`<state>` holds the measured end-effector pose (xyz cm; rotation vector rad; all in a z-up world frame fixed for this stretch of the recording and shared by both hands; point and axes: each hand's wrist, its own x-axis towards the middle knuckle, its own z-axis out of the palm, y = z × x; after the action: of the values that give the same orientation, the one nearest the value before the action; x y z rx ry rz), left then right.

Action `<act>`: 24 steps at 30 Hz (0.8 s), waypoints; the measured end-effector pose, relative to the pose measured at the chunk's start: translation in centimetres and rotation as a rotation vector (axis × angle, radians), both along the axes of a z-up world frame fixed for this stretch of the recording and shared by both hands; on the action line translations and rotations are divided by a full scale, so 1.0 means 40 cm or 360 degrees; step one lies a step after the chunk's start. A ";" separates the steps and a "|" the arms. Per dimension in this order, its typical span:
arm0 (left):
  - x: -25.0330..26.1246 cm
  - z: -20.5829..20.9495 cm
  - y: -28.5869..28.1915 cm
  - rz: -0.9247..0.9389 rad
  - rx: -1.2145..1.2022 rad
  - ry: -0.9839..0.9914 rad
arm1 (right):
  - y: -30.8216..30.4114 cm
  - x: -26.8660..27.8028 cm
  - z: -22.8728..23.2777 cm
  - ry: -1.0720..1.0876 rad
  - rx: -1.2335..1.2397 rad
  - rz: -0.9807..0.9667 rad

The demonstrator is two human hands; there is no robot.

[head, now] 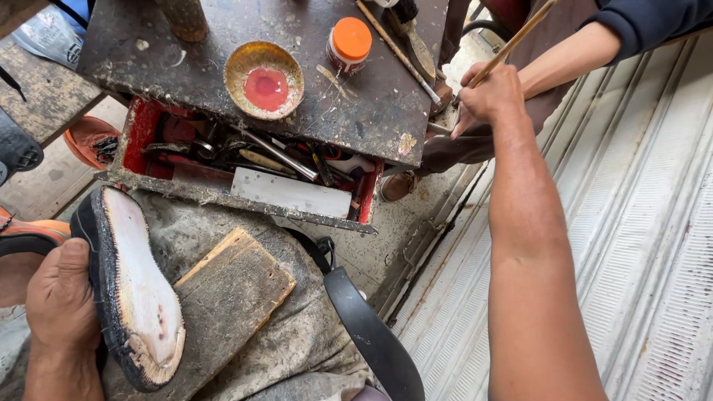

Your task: The person is repairing a black shoe by applying a red substance to the sole and edges using a brush. They repeatedly dip the brush into a container of the substance and carefully apply it to the shoe, which is held in their left hand.

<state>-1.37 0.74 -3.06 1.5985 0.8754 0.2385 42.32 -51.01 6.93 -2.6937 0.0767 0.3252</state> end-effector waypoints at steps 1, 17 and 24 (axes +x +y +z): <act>0.001 0.003 -0.002 0.0008 -0.0002 -0.0008 | 0.012 -0.009 0.002 -0.0008 -0.0002 0.0008; -0.008 -0.013 0.005 -0.0023 0.0007 -0.0042 | -0.106 0.007 -0.186 -0.0965 0.0575 -0.0403; -0.002 -0.004 0.003 0.0004 -0.0113 -0.0056 | -0.070 -0.030 -0.226 -0.1027 0.1285 -0.0764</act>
<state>-1.45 0.85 -3.24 1.5233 0.8501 0.2343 41.13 -53.79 -2.12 -1.7852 0.3130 -0.5488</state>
